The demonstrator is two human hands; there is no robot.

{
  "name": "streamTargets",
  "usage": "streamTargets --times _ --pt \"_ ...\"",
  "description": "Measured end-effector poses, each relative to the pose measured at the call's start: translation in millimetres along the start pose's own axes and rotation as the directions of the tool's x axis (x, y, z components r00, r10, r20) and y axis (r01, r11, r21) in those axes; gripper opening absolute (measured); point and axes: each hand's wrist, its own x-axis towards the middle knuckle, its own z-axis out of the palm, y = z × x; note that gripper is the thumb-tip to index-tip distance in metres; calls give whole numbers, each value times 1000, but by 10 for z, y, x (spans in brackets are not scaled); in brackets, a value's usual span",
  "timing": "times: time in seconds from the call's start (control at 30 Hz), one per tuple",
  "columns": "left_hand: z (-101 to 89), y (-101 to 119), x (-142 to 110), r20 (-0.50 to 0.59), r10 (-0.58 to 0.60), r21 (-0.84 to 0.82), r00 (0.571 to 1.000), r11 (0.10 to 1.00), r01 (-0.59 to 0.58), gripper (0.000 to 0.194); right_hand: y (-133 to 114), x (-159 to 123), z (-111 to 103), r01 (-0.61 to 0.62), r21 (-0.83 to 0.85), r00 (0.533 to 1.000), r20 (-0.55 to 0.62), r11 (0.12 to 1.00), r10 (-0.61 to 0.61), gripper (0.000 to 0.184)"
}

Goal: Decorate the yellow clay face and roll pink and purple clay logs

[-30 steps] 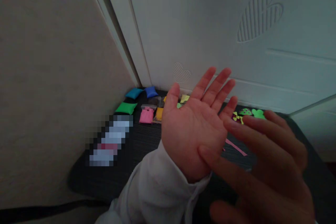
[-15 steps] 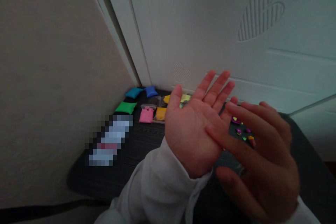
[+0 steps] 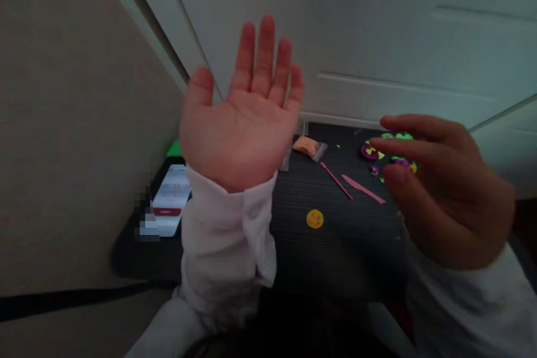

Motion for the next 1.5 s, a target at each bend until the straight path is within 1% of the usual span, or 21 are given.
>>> streamTargets --times 0.07,0.1,0.13,0.17,0.23,0.33,0.37,0.43,0.57,0.73,0.77,0.83,0.9,0.97,1.07,1.13,1.17,1.2,1.27,1.33,1.5 --pt "-29 70 12 17 44 67 999 997 -45 53 47 -162 78 -27 56 999 -40 998 30 26" --pt "-37 95 16 15 54 90 998 994 -55 53 65 -281 148 -53 55 999 -4 997 54 24" --pt "-40 112 19 0 55 109 998 993 -55 53 79 -420 237 -73 68 995 66 995 69 20" --pt "-41 124 22 -14 60 121 998 991 -58 53 88 -573 340 -99 71 979 188 993 84 20" --pt "-45 133 28 -39 64 135 997 989 -58 54 95 -880 571 -125 65 916 392 990 90 19" --pt "-66 131 41 -29 65 150 997 987 -59 52 83 -1206 878 -155 49 818 567 987 100 19" --pt "-76 130 44 -17 62 145 998 988 -59 52 77 -1255 946 -155 30 804 585 988 108 20" --pt "-89 127 44 9 65 123 998 990 -66 51 64 -1266 1019 -136 -1 792 601 991 109 21" --pt "-45 108 30 -5 47 29 999 998 -47 54 22 -1114 1004 -45 -65 774 629 997 76 20" --pt "59 86 22 -232 55 50 971 998 -45 60 -80 -1069 1035 78 -143 748 663 987 37 18" --pt "58 87 25 -265 58 69 962 997 -42 61 -93 -1080 1054 81 -153 749 661 985 41 17" --pt "26 89 35 -258 59 99 964 994 -34 62 -92 -1075 1060 35 -125 757 651 992 56 17" --pt "-30 74 52 -178 55 110 983 993 -36 58 -61 -986 978 -76 -23 780 621 997 74 15" --pt "-75 28 67 -91 50 80 995 996 -42 50 -29 -791 790 -195 112 836 539 974 105 13" --pt "-73 -103 66 -91 30 46 995 999 -26 47 -69 -387 406 -217 226 960 225 950 166 8" --pt "-30 -207 40 -86 7 31 996 1000 -5 46 -162 -141 208 -181 251 983 20 951 181 8" --pt "-5 -257 22 -87 -8 25 996 1000 10 46 -213 -41 153 -164 251 979 -77 954 189 8" --pt "20 -300 3 -93 -24 20 995 999 26 46 -258 40 130 -160 250 976 -105 955 191 9" --pt "60 -365 -31 -88 -69 4 994 998 69 47 -312 154 162 -145 234 980 -103 961 173 8" --pt "79 -401 -49 -88 -107 -17 990 994 106 48 -314 210 242 -144 212 987 -37 966 156 6" --pt "69 -411 -46 -72 -159 -50 985 986 156 50 -260 197 293 -116 173 993 48 978 110 10"
